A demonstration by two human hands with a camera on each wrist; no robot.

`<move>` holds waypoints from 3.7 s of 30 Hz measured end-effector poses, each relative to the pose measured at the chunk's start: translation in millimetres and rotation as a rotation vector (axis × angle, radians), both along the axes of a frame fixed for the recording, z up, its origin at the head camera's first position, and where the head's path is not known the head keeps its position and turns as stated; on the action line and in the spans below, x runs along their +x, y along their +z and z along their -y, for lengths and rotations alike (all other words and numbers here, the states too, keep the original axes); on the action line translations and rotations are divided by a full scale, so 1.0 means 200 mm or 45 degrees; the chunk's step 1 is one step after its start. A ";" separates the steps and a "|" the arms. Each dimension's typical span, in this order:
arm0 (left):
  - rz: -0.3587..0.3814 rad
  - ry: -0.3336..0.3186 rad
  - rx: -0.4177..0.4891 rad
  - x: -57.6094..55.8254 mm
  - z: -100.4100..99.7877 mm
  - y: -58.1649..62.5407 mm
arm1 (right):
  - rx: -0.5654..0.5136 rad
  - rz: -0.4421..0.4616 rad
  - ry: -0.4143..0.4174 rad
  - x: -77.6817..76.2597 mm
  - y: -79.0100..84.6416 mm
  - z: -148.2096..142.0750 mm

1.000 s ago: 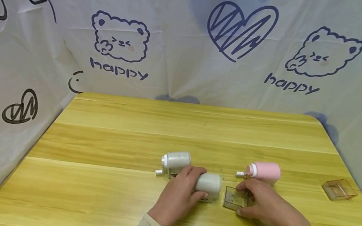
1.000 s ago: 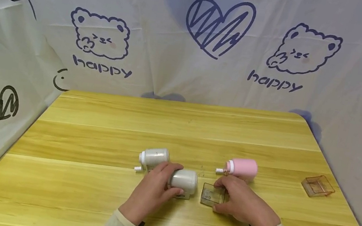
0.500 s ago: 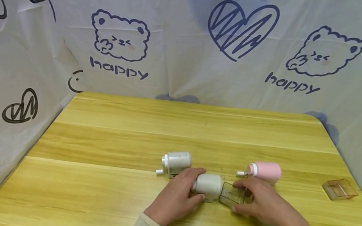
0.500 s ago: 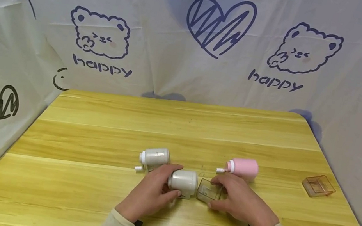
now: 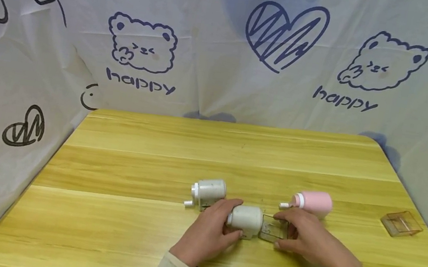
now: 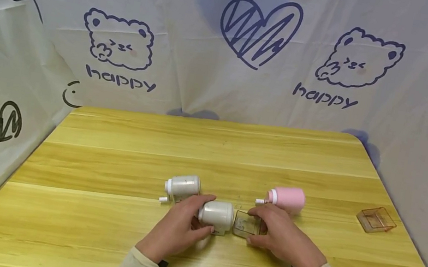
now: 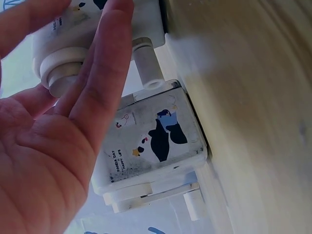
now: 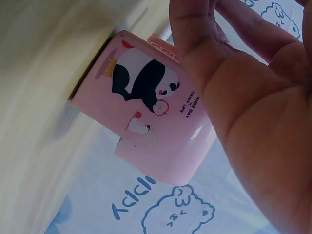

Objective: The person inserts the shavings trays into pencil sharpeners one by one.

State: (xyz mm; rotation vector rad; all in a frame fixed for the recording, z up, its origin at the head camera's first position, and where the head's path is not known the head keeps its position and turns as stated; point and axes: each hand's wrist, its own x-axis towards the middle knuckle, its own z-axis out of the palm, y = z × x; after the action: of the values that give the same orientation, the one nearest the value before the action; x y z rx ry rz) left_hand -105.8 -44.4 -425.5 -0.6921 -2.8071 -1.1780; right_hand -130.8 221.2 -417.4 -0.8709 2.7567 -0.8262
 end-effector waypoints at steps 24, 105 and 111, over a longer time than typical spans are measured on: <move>0.023 0.002 0.020 0.00 0.00 -0.01 | 0.029 -0.029 0.024 -0.01 -0.01 0.00; 0.051 -0.018 0.037 -0.01 0.01 -0.02 | 0.016 -0.017 0.080 0.00 -0.03 0.06; 0.052 -0.023 0.045 -0.01 0.01 -0.02 | 0.017 -0.044 0.083 0.00 -0.04 0.07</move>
State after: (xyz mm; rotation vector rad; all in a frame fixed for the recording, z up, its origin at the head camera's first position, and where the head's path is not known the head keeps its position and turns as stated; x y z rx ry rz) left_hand -108.5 -47.2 -429.3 -0.7003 -2.8109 -1.2558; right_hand -130.1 207.1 -424.6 -0.9763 2.7435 -0.7880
